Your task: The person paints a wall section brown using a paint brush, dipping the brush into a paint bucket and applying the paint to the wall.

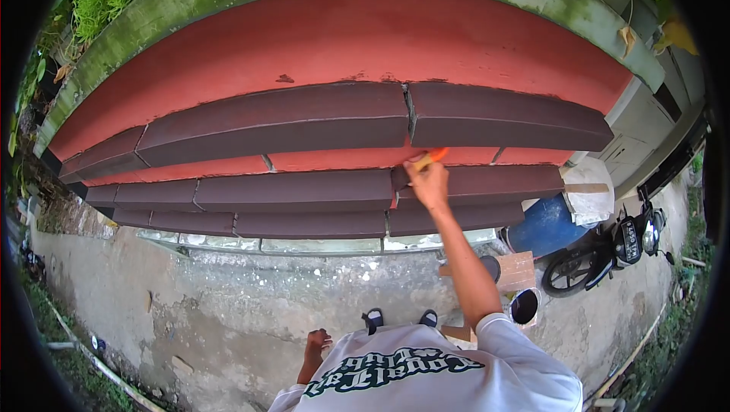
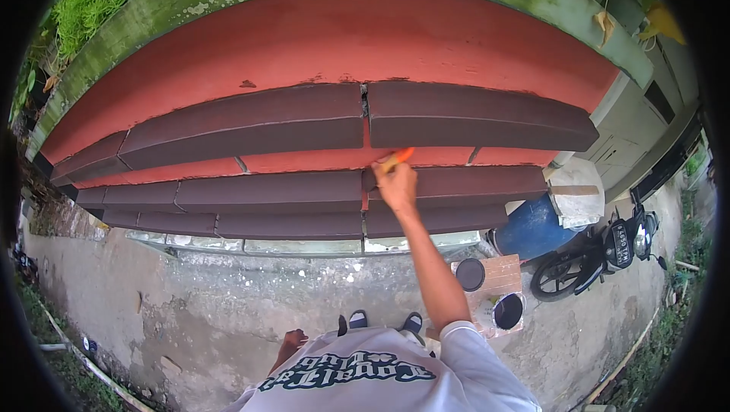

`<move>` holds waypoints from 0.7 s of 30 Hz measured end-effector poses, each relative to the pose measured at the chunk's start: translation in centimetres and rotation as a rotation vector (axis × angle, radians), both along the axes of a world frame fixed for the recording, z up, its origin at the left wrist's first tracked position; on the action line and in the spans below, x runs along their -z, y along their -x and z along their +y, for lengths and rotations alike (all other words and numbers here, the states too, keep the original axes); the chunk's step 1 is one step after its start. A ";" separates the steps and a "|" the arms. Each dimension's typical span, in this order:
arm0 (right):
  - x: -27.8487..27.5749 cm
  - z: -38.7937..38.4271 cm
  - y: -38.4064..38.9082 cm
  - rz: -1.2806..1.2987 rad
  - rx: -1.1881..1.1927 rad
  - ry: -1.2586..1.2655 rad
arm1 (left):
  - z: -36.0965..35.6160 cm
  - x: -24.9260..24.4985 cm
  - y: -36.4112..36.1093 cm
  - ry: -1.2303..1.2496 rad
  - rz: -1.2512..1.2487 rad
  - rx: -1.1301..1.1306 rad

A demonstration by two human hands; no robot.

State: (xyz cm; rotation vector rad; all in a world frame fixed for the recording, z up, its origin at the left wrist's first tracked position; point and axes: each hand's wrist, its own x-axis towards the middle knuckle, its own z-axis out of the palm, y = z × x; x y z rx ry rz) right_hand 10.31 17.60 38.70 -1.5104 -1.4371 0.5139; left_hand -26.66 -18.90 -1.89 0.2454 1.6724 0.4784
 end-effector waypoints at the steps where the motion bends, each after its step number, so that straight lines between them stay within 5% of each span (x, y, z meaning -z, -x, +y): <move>1: 1.1 0.3 -2.1 0.282 -0.079 0.026 | -0.3 0.2 0.1 -0.009 -0.005 0.012; 6: -1.3 -1.6 -14.3 -0.036 0.175 0.031 | -1.2 -0.9 0.3 0.019 -0.016 -0.034; 7: -1.2 -1.6 -16.7 -0.407 0.313 -0.108 | -1.1 -1.6 0.2 0.049 -0.013 -0.048; 8: -1.6 -1.7 -17.9 -0.643 0.458 0.016 | -1.2 -1.9 0.2 0.077 -0.010 -0.062; 10: -4.1 -3.4 -16.7 -0.827 0.452 0.030 | -1.0 -1.6 0.2 0.085 -0.007 -0.094; 14: -1.7 -3.8 -11.8 -0.853 0.293 -0.092 | -1.5 -1.3 0.3 0.130 0.021 -0.068; 21: -2.9 -4.1 1.3 -0.169 0.022 -0.094 | -1.1 -0.1 0.5 0.058 -0.010 0.035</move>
